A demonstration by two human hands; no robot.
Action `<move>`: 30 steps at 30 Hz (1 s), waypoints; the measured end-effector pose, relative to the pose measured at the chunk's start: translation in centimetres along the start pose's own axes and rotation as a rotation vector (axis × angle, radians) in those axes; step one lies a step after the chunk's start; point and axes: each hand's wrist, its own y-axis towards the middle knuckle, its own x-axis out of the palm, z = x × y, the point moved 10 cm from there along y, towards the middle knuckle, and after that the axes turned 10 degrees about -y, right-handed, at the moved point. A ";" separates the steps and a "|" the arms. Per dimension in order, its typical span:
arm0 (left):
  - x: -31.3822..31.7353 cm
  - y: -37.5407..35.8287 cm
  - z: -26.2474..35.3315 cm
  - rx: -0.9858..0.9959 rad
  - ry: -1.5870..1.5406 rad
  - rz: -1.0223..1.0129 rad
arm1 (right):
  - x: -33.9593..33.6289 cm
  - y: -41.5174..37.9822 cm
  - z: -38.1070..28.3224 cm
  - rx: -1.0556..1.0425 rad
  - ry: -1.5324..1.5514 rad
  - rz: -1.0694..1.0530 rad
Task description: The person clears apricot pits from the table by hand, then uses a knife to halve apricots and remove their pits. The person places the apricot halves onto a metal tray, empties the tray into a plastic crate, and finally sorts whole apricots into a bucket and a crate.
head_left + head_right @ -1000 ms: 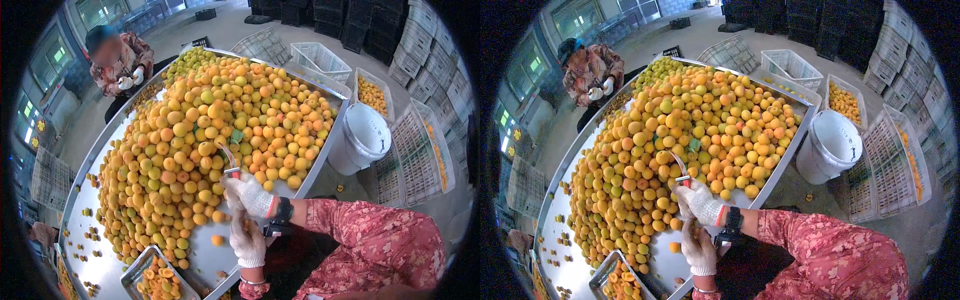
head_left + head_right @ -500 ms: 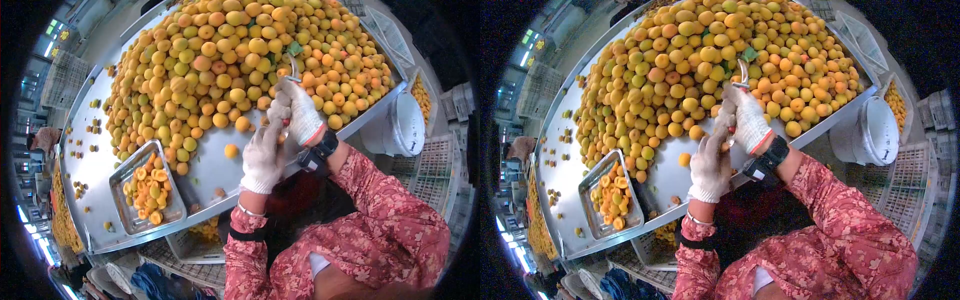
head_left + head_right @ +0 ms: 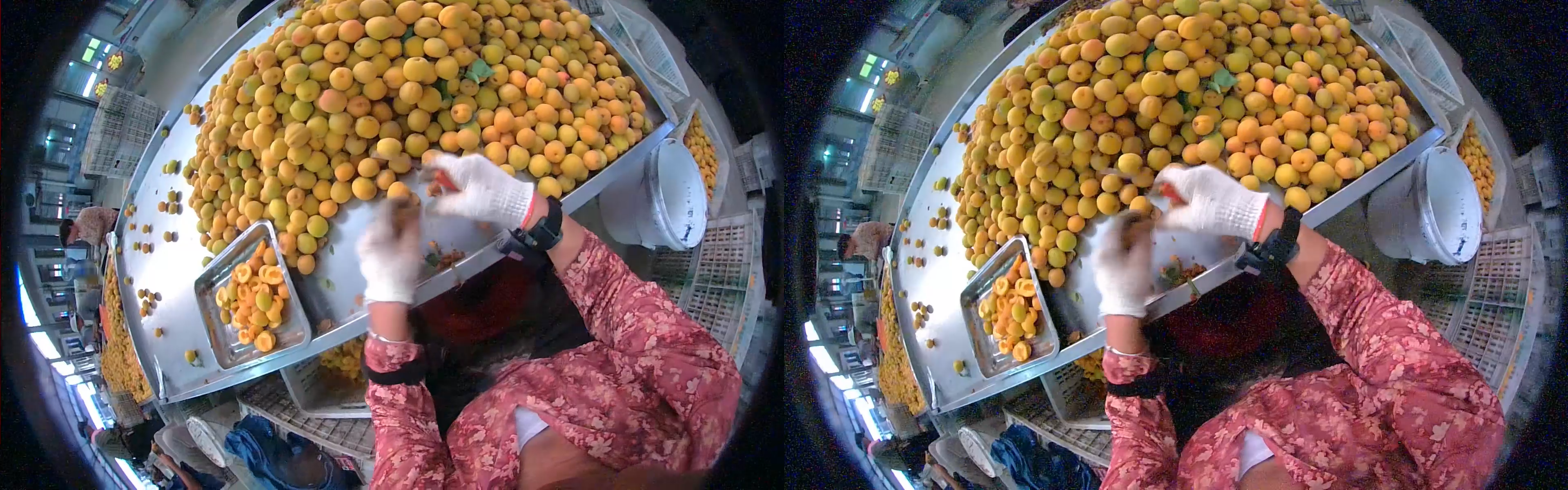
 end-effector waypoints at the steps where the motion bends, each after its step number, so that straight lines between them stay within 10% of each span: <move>1: -2.9 0.4 -1.4 -0.034 -0.064 0.134 | -0.1 -0.2 1.7 0.191 0.084 -0.027; 6: -18.8 -2.0 -3.7 -0.292 0.467 0.614 | -2.9 -0.5 2.8 0.146 -0.037 0.219; 11: -16.2 -2.1 -0.6 -0.009 0.671 0.642 | -1.3 -0.5 2.2 0.266 0.091 0.022; 14: -9.4 0.6 -1.5 0.004 0.207 0.201 | -0.8 -0.7 1.9 0.309 0.103 -0.016; 18: -1.0 0.0 -3.2 -0.210 0.544 -0.377 | -1.4 -0.6 2.0 0.182 0.210 0.160; 22: -0.4 0.1 -5.2 -0.168 0.473 -0.352 | -1.9 -0.7 1.6 0.101 0.244 0.236; 26: -1.4 0.7 -2.7 -0.071 0.106 -0.207 | 0.5 -1.0 1.8 0.249 0.565 -0.008; 28: -0.1 0.1 -2.5 -0.421 -0.849 -0.120 | 0.4 -1.4 1.6 0.227 0.551 -0.014; 30: 0.1 0.3 -1.4 -0.389 -0.948 -0.087 | 0.3 -1.7 0.6 0.159 0.537 -0.041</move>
